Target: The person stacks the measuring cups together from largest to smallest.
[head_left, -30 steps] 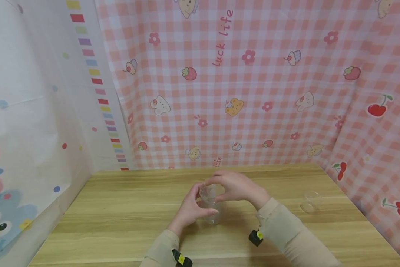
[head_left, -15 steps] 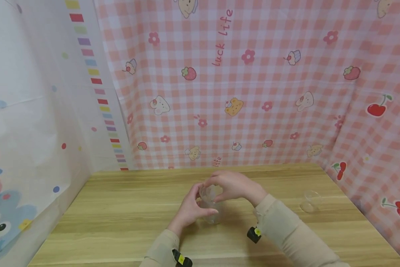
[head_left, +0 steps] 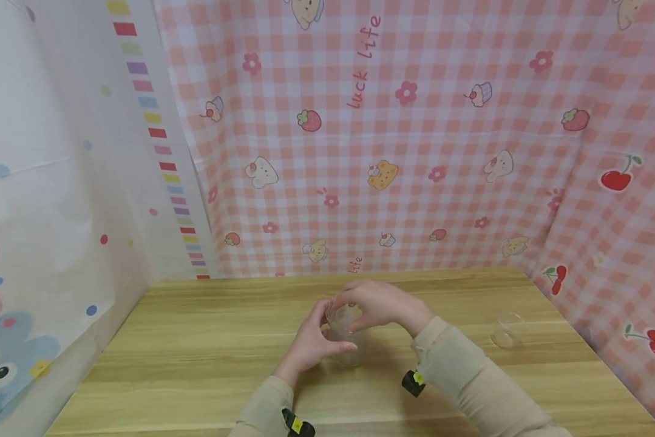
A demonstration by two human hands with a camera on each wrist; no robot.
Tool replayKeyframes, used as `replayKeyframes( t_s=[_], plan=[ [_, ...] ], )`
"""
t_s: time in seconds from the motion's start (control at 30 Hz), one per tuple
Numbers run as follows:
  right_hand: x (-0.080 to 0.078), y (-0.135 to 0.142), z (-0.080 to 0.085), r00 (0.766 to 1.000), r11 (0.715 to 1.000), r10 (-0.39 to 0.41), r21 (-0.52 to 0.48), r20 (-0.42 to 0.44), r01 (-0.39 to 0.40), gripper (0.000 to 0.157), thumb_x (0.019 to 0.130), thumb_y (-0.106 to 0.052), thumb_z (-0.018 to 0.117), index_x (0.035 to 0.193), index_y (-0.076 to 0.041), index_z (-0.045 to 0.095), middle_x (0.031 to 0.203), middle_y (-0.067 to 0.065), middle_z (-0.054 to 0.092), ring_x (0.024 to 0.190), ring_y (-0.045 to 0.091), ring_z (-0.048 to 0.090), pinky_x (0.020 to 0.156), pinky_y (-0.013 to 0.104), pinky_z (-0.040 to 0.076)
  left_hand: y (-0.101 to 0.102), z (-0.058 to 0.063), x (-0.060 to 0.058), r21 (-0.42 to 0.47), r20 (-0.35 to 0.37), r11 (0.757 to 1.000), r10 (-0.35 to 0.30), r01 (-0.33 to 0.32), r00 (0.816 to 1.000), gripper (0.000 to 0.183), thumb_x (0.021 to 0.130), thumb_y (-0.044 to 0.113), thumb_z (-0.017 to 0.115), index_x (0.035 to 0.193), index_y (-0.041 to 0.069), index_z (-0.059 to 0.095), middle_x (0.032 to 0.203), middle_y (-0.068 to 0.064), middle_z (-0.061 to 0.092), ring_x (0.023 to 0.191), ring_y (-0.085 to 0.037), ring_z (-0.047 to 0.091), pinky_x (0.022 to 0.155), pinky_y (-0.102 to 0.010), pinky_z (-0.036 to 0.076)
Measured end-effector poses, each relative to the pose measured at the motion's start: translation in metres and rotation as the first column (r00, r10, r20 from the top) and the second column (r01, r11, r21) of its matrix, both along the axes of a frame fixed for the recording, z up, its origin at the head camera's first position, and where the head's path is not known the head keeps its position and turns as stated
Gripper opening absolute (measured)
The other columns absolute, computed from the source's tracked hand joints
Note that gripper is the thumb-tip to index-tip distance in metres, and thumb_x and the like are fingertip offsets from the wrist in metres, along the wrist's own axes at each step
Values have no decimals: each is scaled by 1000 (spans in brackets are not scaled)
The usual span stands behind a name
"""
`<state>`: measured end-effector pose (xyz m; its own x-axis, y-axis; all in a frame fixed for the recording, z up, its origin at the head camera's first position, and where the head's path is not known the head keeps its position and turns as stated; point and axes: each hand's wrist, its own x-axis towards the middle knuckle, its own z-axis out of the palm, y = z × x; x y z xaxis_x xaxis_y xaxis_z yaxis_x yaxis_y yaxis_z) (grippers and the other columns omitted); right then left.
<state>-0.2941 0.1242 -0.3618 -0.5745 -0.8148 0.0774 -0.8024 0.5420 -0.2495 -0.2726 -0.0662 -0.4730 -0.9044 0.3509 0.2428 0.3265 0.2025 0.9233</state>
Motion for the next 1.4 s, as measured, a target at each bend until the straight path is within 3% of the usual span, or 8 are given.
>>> replayKeyframes(
  t_s=[0.67, 1.1, 1.4],
  plan=[
    [1, -3, 3, 1000, 999, 31, 42, -2, -31, 41, 79, -13, 83, 119, -15, 71, 118, -2, 67, 108, 15, 61, 93, 31, 51, 0, 0, 0, 12, 4, 1000, -12, 12, 1000, 82, 75, 13, 88, 142, 13, 41, 140, -4, 48, 129, -28, 47, 102, -49, 46],
    [0, -2, 0, 1000, 999, 26, 40, 11, -27, 42, 80, -17, 85, 120, -13, 71, 116, -2, 67, 98, 17, 63, 82, 26, 53, 0, -1, 2, 13, -7, 1000, -18, 18, 1000, 83, 74, 14, 89, 142, 13, 41, 141, -4, 48, 129, -29, 47, 101, -50, 46],
    [1, -2, 1, 1000, 999, 25, 47, 1, -25, 41, 80, -16, 84, 119, -13, 71, 117, -1, 66, 99, 18, 63, 84, 27, 53, 0, 0, 1, 22, -13, 1000, -21, 22, 1000, 82, 75, 14, 88, 142, 13, 41, 140, -4, 48, 130, -29, 47, 102, -51, 45]
  ],
)
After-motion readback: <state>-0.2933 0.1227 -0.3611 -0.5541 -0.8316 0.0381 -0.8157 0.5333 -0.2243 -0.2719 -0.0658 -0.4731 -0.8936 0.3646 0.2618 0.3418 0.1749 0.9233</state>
